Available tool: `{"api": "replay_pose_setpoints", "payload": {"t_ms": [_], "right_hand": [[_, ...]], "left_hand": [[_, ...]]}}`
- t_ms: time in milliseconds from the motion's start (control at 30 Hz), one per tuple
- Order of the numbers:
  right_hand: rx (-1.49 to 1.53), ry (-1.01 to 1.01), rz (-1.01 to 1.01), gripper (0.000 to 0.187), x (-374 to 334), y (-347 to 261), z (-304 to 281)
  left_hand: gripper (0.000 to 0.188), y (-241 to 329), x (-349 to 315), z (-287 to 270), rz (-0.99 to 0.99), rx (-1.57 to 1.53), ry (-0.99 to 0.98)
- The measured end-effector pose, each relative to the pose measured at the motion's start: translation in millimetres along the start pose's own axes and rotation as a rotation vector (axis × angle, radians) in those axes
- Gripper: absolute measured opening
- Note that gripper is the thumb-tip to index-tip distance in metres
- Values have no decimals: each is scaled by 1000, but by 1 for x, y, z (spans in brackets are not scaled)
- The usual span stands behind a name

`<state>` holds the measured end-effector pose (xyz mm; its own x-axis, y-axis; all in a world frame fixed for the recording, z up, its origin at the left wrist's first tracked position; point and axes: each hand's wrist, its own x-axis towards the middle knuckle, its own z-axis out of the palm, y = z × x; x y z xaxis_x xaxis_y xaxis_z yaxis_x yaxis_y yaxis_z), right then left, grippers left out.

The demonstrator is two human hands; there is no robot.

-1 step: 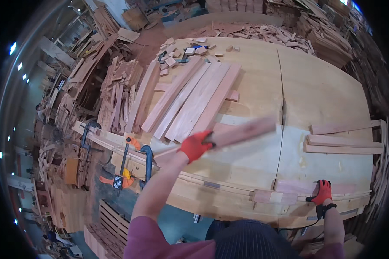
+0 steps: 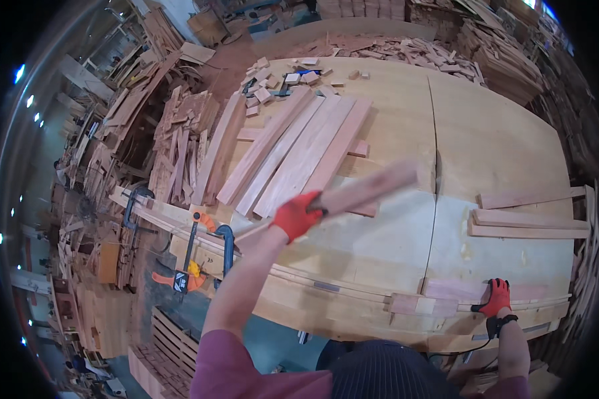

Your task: The recorder uses a table saw to cut thin wooden strips into smaller segments.

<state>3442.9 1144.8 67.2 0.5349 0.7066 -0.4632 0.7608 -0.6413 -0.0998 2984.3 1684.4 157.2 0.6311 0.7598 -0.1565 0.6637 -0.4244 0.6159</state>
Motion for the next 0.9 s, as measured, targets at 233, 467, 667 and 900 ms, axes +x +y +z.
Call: {"api": "replay_pose_setpoints", "payload": {"t_ms": [233, 467, 667, 900], "right_hand": [[-61, -21, 23, 123, 13, 10, 10], [-103, -7, 34, 123, 6, 21, 21], [-73, -116, 99, 125, 10, 3, 2], [-51, -104, 88, 122, 6, -14, -9]], "left_hand": [[62, -73, 120, -49, -263, 214, 355], [84, -69, 137, -24, -327, 476, 284], [80, -99, 144, -29, -310, 504, 338], [110, -69, 159, -64, -397, 947, 274]]}}
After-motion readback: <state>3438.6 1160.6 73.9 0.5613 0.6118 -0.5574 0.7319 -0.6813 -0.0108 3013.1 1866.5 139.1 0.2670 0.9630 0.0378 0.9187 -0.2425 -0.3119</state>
